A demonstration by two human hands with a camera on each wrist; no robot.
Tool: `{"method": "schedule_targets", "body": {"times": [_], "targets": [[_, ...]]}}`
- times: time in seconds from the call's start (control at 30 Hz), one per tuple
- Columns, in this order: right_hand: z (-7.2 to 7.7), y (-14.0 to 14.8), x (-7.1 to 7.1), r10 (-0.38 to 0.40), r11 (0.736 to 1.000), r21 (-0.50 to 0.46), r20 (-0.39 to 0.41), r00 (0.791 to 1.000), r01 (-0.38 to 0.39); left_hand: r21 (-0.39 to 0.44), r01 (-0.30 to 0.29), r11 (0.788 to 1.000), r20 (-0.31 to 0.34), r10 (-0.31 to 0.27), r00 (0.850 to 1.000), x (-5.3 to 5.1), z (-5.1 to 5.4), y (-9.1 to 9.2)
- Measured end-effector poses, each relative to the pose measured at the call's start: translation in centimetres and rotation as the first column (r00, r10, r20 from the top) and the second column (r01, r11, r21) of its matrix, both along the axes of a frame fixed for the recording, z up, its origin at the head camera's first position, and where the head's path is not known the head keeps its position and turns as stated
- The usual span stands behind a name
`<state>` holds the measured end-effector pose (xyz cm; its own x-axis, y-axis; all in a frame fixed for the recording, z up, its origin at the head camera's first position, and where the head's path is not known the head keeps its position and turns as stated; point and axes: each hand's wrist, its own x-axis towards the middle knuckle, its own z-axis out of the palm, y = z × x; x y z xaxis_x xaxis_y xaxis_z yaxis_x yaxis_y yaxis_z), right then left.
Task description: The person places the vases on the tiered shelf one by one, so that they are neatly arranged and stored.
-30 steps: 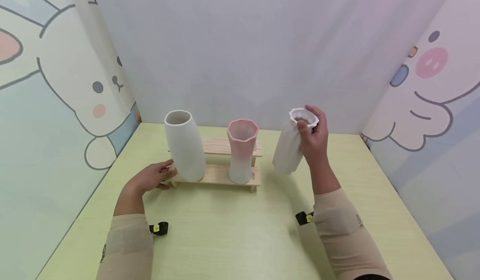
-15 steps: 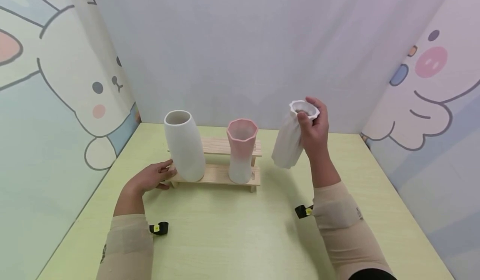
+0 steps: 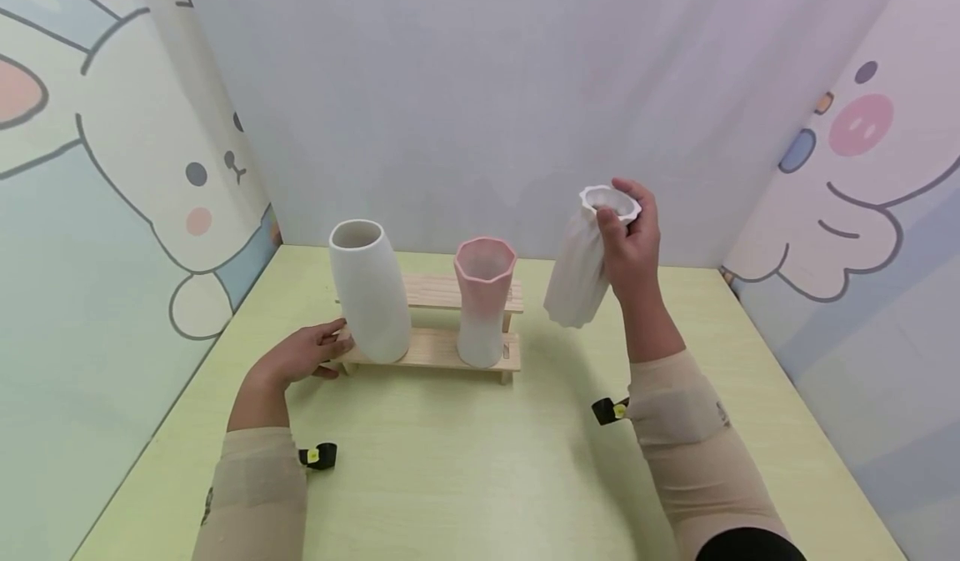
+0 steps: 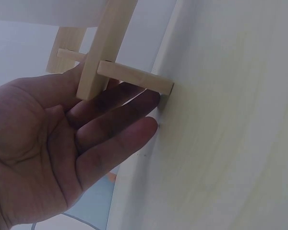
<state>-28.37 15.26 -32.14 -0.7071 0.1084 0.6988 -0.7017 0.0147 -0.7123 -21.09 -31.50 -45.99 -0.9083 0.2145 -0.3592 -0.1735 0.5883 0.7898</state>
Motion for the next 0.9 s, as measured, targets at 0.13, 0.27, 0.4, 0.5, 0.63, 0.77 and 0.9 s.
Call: {"method": "schedule_targets", "body": {"times": [0.13,0.27,0.4,0.5,0.63,0.77,0.9], "targets": [[1.4,-0.7,1.3,0.015,1.000,-0.005,0.011,1.000,-0.015,0.002,0.000,1.000,-0.005,0.000,1.000,0.0,-0.1,-0.1],[1.3,-0.5,0.3,0.015,1.000,0.005,0.000,1.000,-0.015,0.006,-0.003,1.000,-0.008,0.003,1.000,-0.1,-0.2,-0.1],[0.8,-0.2,-1.3,0.025,1.000,-0.013,-0.002,1.000,-0.025,0.015,-0.005,1.000,-0.008,0.005,1.000,-0.1,-0.2,-0.1],[1.0,-0.3,-1.7,0.033,0.999,-0.017,-0.009,0.999,-0.033,0.018,-0.004,1.000,-0.011,0.004,1.000,-0.1,-0.3,-0.1],[2.0,-1.0,-1.2,0.042,0.999,-0.002,-0.030,0.999,-0.042,0.025,-0.004,1.000,-0.015,0.004,1.000,-0.1,-0.3,-0.2],[3.5,-1.9,0.0,0.053,0.999,0.007,-0.033,0.998,-0.053,0.036,-0.005,0.999,-0.018,0.006,1.000,-0.1,-0.4,-0.2],[4.5,-2.6,0.3,0.074,0.997,0.000,-0.011,0.997,-0.074,0.027,-0.005,1.000,-0.017,0.006,1.000,-0.2,-0.4,-0.2]]}}
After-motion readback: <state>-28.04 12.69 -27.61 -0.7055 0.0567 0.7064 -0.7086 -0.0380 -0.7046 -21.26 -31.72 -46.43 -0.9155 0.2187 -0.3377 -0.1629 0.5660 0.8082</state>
